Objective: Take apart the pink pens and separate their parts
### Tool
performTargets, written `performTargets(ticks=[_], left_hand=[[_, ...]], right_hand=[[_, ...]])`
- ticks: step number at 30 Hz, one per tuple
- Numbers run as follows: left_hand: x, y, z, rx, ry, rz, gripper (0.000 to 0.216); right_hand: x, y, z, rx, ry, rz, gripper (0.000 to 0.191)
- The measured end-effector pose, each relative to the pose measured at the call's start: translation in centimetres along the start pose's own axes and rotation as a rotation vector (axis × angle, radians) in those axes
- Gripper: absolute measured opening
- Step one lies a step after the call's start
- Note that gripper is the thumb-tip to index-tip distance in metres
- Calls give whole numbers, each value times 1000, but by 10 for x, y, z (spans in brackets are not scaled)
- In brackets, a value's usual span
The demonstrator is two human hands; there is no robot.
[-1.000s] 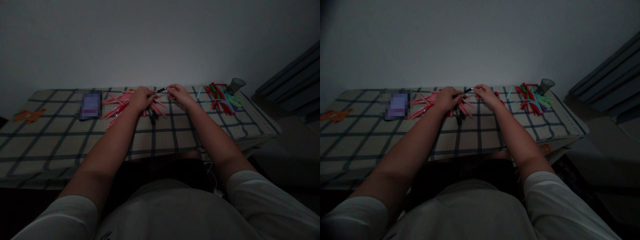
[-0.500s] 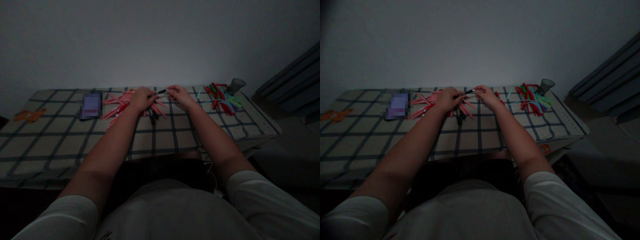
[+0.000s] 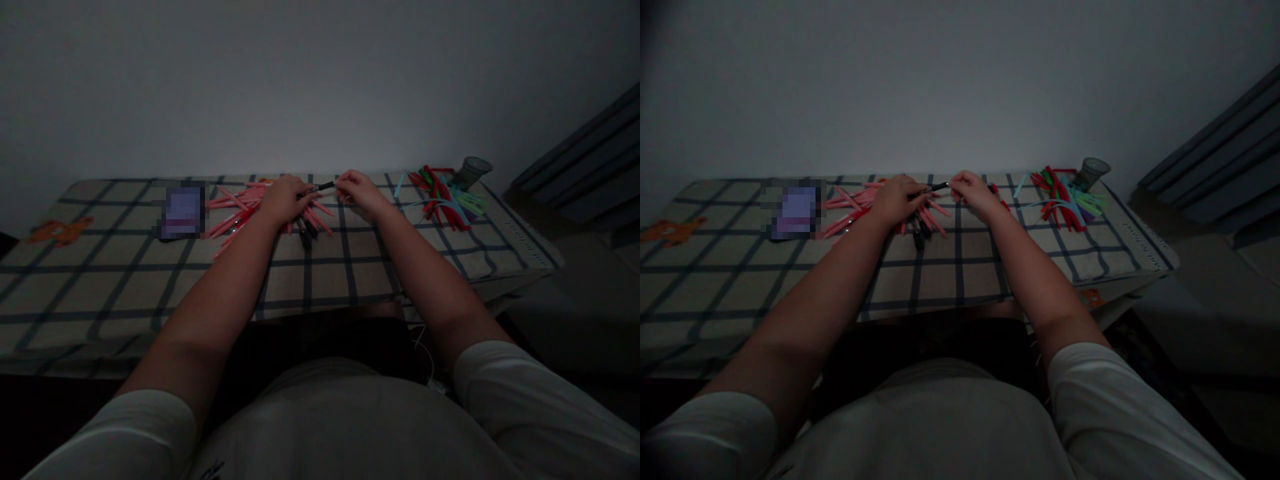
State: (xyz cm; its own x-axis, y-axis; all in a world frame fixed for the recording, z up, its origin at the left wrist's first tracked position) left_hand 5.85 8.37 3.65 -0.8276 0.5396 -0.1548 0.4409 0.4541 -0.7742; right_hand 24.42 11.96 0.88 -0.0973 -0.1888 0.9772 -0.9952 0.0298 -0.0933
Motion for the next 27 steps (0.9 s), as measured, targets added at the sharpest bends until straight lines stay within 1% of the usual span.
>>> performTargets(ticks=[7, 11, 18, 22, 27], left_hand=[[-1, 0, 0, -21, 17, 28, 41], [-2, -2, 1, -18, 23, 7, 42], [-5, -2, 1, 15, 39, -17, 40], [-5, -2, 1, 23, 31, -14, 40], [-4, -1, 1, 34, 29, 11, 40]], right_hand=[[2, 2, 2, 13, 2, 2, 21], [0, 3, 1, 21, 7, -9, 23], [0, 2, 2, 35, 15, -18, 23], [1, 4, 4, 40, 44, -21, 28], [-6, 7, 0, 40, 57, -22, 33]])
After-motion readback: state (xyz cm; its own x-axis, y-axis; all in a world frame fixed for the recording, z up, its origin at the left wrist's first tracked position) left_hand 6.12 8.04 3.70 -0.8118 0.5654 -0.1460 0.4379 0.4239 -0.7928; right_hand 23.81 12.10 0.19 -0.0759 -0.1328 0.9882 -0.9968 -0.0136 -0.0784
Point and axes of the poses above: each hand's wrist, its own z-axis away from the middle knuckle, its own y-axis out of the palm, x = y × z, the point moved 9 cm from there along -z, towards the middle knuckle, and after that the axes turned 12 degrees about -x, right-handed, at the moved point
